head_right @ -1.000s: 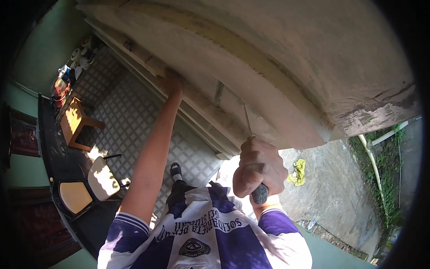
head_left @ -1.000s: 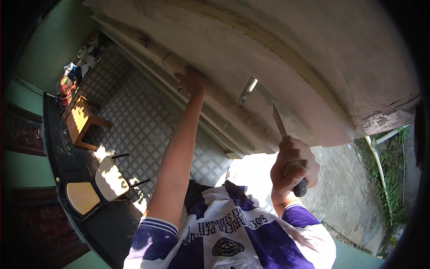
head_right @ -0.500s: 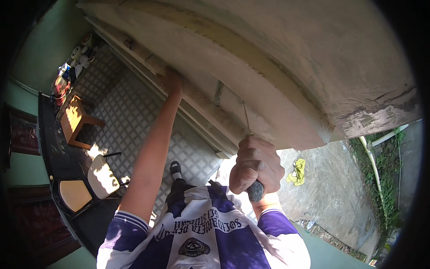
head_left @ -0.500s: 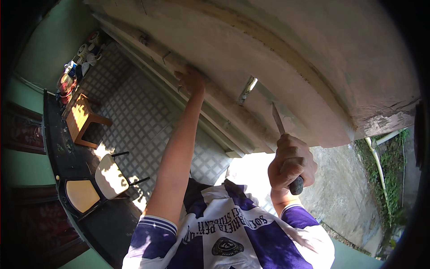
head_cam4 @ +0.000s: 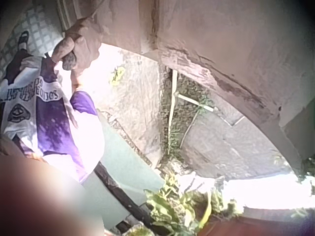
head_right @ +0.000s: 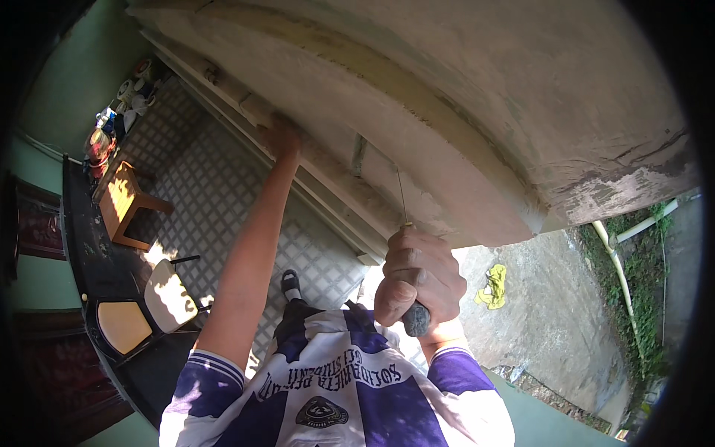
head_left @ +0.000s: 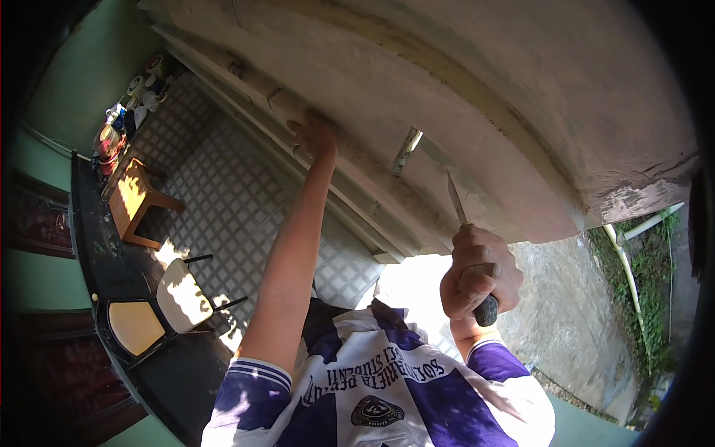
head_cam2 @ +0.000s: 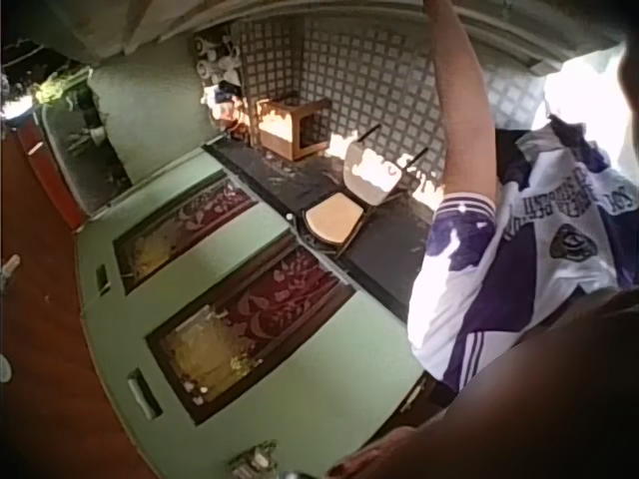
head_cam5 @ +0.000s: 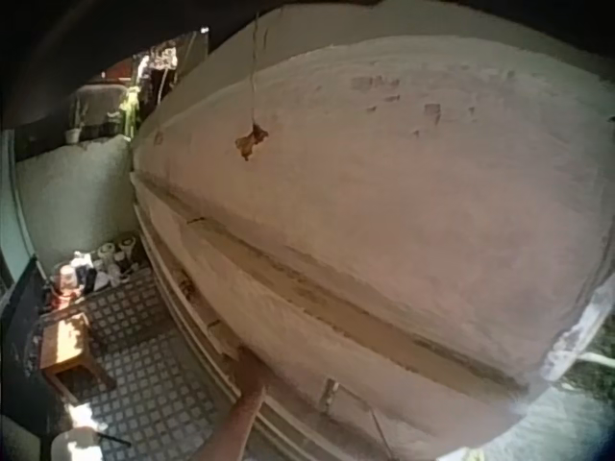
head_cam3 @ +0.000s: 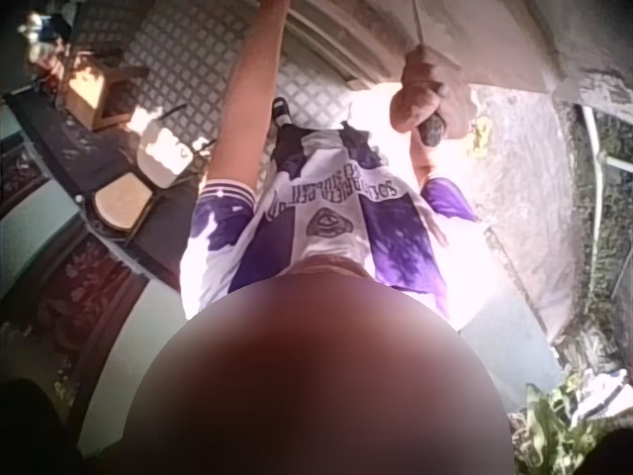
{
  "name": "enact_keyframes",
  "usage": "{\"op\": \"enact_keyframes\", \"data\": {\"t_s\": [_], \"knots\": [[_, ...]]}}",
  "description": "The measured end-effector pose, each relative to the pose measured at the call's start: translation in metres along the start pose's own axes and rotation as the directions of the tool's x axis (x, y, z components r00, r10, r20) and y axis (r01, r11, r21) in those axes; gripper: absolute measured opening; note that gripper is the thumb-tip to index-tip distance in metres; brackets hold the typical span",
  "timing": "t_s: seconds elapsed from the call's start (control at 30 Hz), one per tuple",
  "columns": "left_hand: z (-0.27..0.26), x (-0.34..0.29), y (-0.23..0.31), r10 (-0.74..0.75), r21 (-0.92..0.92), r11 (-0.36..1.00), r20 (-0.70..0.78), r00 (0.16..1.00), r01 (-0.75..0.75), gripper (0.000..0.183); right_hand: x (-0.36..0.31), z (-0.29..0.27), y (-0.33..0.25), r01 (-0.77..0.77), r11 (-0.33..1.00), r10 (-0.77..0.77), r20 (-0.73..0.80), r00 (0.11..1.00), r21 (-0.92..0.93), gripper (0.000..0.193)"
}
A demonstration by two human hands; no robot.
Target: Repairing a recessed section of a wall using a putty knife and filler material.
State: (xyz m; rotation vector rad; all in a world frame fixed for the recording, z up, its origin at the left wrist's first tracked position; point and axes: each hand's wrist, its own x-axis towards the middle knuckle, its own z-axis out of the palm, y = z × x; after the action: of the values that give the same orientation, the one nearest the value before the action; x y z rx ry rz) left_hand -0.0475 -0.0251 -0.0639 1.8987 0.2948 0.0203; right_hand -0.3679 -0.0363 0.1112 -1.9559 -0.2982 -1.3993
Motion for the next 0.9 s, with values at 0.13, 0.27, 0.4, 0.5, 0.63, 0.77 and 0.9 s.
{"op": "enact_keyframes", "data": {"t_s": [0.13, 0.27, 0.4, 0.5, 0.63, 0.77, 0.9], "knots": [[0.000, 0.010, -0.008, 0.003, -0.006, 1.000, -0.007, 1.000, -0.003, 0.080, -0.002, 0.005, -0.001, 0.051, 0.997, -0.042, -0.145, 0.989, 0.057, 0.032], [0.001, 0.010, -0.010, 0.033, 0.007, 0.999, -0.020, 0.999, -0.033, 0.081, 0.000, 0.007, -0.011, -0.028, 0.986, 0.012, -0.102, 0.995, -0.164, 0.040], [0.002, 0.003, -0.007, 0.026, 0.000, 1.000, -0.001, 1.000, -0.026, 0.081, 0.004, 0.004, -0.007, -0.055, 0.993, 0.046, -0.090, 0.995, -0.105, 0.035], [-0.002, 0.009, -0.009, 0.024, 0.003, 1.000, -0.014, 1.000, -0.024, 0.081, 0.003, 0.010, -0.005, -0.031, 0.992, 0.018, -0.104, 0.994, -0.121, 0.037], [-0.002, 0.001, -0.002, 0.006, -0.016, 1.000, 0.002, 1.000, -0.006, 0.080, 0.007, 0.008, 0.000, 0.018, 0.999, -0.020, -0.037, 0.999, -0.051, 0.037], [-0.001, 0.000, -0.003, -0.001, -0.006, 1.000, -0.010, 1.000, 0.001, 0.079, 0.003, 0.007, 0.006, 0.022, 1.000, -0.024, -0.082, 0.996, -0.020, 0.033], [-0.007, 0.010, -0.009, 0.027, 0.026, 0.999, -0.027, 0.999, -0.026, 0.080, 0.010, 0.016, -0.004, 0.011, 0.992, -0.016, -0.039, 0.999, -0.125, 0.040]]}}
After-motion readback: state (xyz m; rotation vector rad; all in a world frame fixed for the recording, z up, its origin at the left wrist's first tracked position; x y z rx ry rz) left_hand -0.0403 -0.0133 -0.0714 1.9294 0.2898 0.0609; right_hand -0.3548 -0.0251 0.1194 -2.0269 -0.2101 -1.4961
